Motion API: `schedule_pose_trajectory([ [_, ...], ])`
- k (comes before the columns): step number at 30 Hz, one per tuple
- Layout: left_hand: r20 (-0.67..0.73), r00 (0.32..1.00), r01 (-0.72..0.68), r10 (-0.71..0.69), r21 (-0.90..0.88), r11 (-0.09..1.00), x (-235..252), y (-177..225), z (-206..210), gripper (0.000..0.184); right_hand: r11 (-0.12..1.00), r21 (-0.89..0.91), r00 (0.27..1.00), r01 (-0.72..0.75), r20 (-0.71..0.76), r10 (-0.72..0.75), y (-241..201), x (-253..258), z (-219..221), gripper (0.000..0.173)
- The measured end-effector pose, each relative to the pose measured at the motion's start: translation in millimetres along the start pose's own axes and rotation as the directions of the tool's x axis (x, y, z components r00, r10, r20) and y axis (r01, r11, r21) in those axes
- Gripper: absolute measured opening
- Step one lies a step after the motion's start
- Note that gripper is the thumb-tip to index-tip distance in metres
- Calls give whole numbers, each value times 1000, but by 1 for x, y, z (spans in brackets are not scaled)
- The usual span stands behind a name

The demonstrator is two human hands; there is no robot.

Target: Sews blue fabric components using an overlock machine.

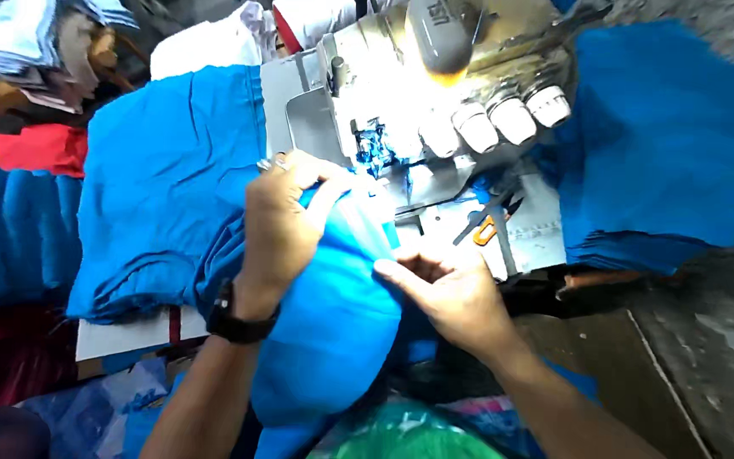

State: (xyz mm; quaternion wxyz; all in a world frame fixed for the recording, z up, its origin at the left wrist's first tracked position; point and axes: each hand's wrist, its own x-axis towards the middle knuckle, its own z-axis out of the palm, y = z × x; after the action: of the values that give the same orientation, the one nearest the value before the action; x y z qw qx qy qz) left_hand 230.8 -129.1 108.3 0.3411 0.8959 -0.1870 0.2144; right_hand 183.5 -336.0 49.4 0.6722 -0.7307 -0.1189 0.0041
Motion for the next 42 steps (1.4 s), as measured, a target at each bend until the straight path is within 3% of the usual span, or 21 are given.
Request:
schedule_pose_trajectory([
  [4,-33,996,85,-84,36,996,0,-25,41,9,989,-118,996,-84,-6,84,33,13,-13,13],
  [9,-82,989,122,-120,19,992,-5,-29,51,6,968,-252,996,-7,-90,-16,45,24,-11,18],
  [16,-63,975,215,-215,-4,977,-12,-23,50,6,973,-211,973,-94,188,135,23,32,-31,14],
  [23,42,964,262,-264,40,964,-14,-13,38,7,975,-222,967,-28,239,83,19,19,-32,6],
  [28,39,951,303,-306,71,950,-14,-10,41,10,942,-334,929,-9,345,131,12,27,-38,48],
  [30,-7,947,320,-322,129,938,-22,-9,51,14,942,-335,910,-38,378,172,11,31,-43,57],
  [33,-74,950,313,-304,227,922,-21,-12,64,20,939,-329,908,-101,356,222,11,44,-51,61],
  [38,-28,952,300,-306,299,906,0,-19,64,22,963,-221,921,-154,321,221,12,64,-63,67],
  [42,-42,946,320,-321,269,909,-5,-14,65,20,970,-173,952,-172,225,209,14,41,-55,56],
])
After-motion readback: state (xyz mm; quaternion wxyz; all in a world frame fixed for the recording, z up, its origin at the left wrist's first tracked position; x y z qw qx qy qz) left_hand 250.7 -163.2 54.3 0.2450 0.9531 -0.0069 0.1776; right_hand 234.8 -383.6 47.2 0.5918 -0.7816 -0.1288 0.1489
